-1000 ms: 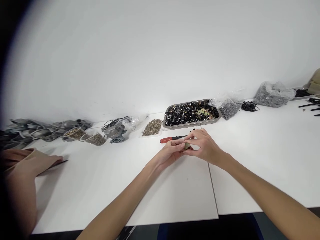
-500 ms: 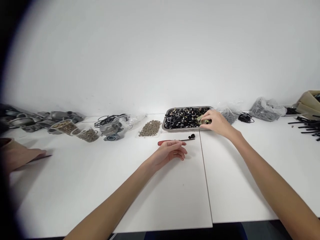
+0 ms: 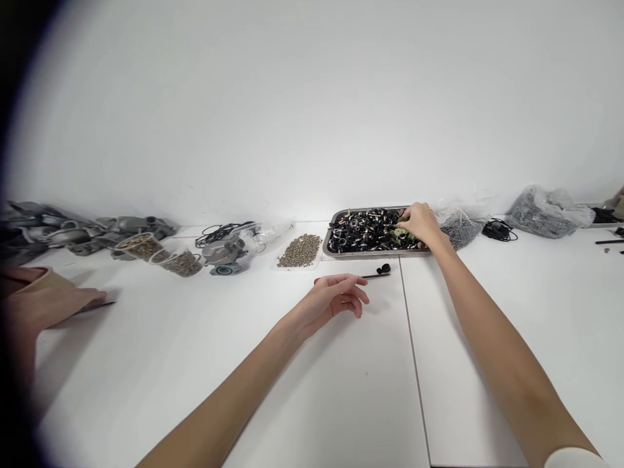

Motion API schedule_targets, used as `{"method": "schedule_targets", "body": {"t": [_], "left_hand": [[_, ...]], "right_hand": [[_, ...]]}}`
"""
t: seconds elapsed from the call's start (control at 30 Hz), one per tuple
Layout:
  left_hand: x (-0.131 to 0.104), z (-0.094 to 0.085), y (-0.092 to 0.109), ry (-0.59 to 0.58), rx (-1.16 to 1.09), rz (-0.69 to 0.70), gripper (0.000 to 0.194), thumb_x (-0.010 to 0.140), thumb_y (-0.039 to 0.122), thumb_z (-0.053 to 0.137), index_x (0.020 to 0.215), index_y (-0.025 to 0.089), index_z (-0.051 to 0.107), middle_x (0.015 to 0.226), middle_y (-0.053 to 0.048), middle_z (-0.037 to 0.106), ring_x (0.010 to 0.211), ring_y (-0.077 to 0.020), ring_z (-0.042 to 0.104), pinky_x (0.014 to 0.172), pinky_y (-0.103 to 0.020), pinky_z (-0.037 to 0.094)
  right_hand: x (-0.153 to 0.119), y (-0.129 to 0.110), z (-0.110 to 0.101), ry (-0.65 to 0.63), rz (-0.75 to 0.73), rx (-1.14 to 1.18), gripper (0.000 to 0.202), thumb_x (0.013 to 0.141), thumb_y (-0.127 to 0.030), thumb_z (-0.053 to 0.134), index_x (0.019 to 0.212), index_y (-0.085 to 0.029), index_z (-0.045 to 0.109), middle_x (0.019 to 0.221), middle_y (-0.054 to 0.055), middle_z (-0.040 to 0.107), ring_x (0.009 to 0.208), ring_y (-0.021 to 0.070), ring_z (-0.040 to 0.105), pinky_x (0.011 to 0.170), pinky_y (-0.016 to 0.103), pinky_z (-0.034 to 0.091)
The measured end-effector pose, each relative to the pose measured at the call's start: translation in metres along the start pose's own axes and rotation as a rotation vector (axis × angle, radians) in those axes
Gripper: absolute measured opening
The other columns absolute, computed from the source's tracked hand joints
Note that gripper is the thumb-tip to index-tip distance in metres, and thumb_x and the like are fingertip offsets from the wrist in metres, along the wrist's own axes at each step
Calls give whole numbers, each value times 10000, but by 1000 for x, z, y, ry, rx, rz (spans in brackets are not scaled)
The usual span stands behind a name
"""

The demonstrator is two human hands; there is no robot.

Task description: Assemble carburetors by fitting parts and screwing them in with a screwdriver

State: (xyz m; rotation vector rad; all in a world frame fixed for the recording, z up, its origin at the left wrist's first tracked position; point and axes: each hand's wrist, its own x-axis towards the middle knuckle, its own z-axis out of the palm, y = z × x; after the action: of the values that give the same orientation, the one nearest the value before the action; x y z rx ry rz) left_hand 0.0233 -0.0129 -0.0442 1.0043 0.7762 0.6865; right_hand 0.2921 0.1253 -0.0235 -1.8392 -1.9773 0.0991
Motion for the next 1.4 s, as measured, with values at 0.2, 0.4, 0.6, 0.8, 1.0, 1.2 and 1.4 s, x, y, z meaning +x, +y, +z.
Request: {"method": "schedule_targets", "body": {"t": [0.2, 0.4, 0.6, 0.8, 1.0, 1.2, 1.4], "left_hand": [[4, -4, -3, 24, 7, -16, 336, 872, 399, 643, 978, 81, 675, 838, -133, 716, 607, -156, 656, 634, -286, 546], [4, -5, -1, 32, 19, -14, 322, 867, 390, 648, 972, 87, 670, 836, -125, 718, 601, -159, 658, 636, -290, 547], [1, -2, 5, 38, 6, -11, 300, 867, 367, 639, 962, 84, 668, 812, -117, 716, 589, -166, 658, 628, -294, 532], [-3, -2, 11, 36, 4, 18, 282, 809, 330, 685, 958, 91, 674, 807, -109, 709, 594, -158, 644, 646, -307, 518], [-4, 6, 8, 77, 9, 90, 61, 649, 109, 566, 665, 110, 625, 595, -43, 585, 510, -147, 566, 592, -342, 495], [3, -11, 9, 360, 209, 220, 257, 898, 303, 576, 722, 116, 572, 606, 31, 491, 528, -64, 457, 549, -225, 463], [-13, -77, 57, 754, 703, 262, 349, 918, 400, 587, 1139, 130, 603, 1113, -85, 636, 974, -171, 629, 858, -370, 572]], "right_hand": [[-3, -5, 12, -56, 40, -48, 149, 773, -267, 742, 822, -133, 784, 916, 111, 726, 901, 225, 616, 837, 316, 459], [-4, -7, 10, -96, 108, -14, 166, 749, -262, 767, 862, -142, 785, 900, 124, 717, 1044, 280, 589, 950, 388, 449], [-20, -22, -51, -57, 51, 172, 393, 833, -336, 665, 1173, -142, 701, 1138, 115, 691, 964, 205, 634, 862, 297, 502], [-69, -47, -116, 177, -111, 441, 259, 663, -97, 371, 722, -143, 619, 756, 68, 629, 720, 137, 562, 677, 254, 418], [-138, -21, -47, -74, -32, 211, 70, 550, -211, 312, 495, -184, 278, 490, 25, 335, 518, 118, 331, 580, 274, 267], [-160, 9, -1, -200, -34, 146, 136, 532, -265, 334, 521, -184, 224, 499, 22, 261, 517, 119, 234, 554, 284, 172], [-153, 15, 8, -270, -56, 100, 147, 548, -233, 349, 559, -175, 214, 555, 26, 256, 586, 133, 221, 583, 290, 160]]}}
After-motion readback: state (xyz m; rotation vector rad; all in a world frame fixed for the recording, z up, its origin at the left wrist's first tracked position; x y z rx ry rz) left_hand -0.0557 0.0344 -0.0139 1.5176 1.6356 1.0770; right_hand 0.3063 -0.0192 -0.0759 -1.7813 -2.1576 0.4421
